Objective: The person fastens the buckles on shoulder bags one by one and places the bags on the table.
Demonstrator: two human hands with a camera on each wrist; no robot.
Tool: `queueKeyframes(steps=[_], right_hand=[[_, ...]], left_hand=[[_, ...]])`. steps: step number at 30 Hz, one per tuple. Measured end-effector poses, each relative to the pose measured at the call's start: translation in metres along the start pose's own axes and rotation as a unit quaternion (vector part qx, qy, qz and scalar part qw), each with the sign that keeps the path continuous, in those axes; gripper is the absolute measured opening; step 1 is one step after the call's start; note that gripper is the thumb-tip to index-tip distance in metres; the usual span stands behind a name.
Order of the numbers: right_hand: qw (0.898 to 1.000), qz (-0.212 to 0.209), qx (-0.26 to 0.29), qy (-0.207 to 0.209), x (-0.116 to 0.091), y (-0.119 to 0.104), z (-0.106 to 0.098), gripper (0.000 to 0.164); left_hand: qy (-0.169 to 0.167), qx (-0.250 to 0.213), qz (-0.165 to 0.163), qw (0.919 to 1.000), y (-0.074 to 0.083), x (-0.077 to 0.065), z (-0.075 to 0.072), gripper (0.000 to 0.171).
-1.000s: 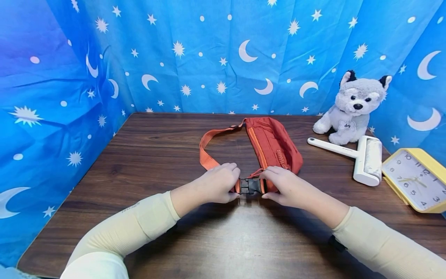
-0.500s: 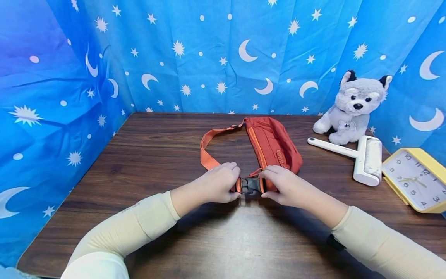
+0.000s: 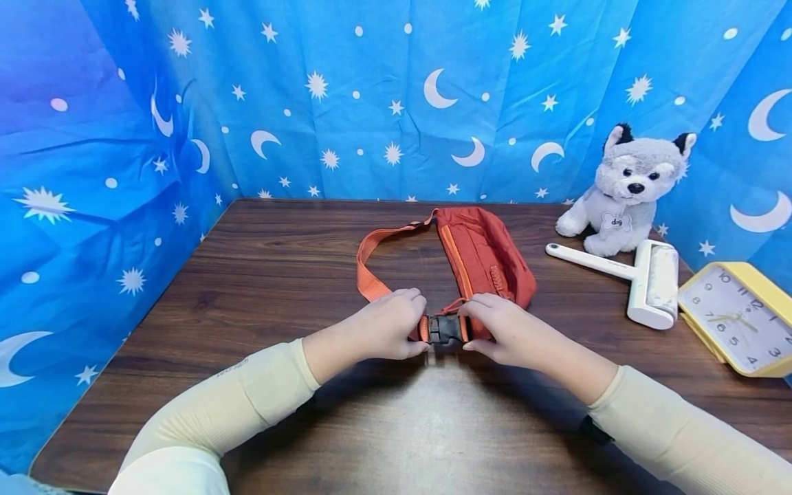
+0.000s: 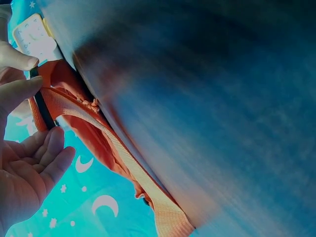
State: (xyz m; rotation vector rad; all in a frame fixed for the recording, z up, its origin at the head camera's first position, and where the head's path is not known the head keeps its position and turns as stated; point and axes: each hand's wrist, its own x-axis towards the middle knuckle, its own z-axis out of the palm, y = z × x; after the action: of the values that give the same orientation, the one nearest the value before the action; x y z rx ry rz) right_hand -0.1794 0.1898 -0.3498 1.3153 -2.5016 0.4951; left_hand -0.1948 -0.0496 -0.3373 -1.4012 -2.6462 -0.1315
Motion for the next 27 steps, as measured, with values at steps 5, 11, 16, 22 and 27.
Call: queueKeyframes(steps=[5,11,16,22,27], right_hand=[[1.0,0.0,0.003,0.0,-0.0002,-0.0005,-0.0001,0.043],[1.0,0.005,0.009,-0.005,-0.0008,0.0002,-0.0006,0.042],[1.0,0.009,0.021,-0.009,0.0,0.0,-0.0027,0.042],[1.0,0.005,0.03,-0.003,-0.0008,0.0012,-0.0022,0.042],[0.999,0.0,0.037,0.002,-0.0015,0.0035,-0.0022,0.04]], left_hand=[[0.007,-0.001,0.009,0.9999,-0.0006,0.0003,0.0011,0.039],[0.012,-0.007,0.018,0.9997,-0.0028,0.0014,0.0041,0.04],[0.028,-0.03,0.036,0.9985,-0.0058,0.0019,0.0052,0.038],[0.022,-0.062,0.031,0.9974,-0.0053,0.0004,0.0043,0.038],[0.03,-0.075,0.028,0.9963,-0.0055,0.0007,0.0045,0.038]])
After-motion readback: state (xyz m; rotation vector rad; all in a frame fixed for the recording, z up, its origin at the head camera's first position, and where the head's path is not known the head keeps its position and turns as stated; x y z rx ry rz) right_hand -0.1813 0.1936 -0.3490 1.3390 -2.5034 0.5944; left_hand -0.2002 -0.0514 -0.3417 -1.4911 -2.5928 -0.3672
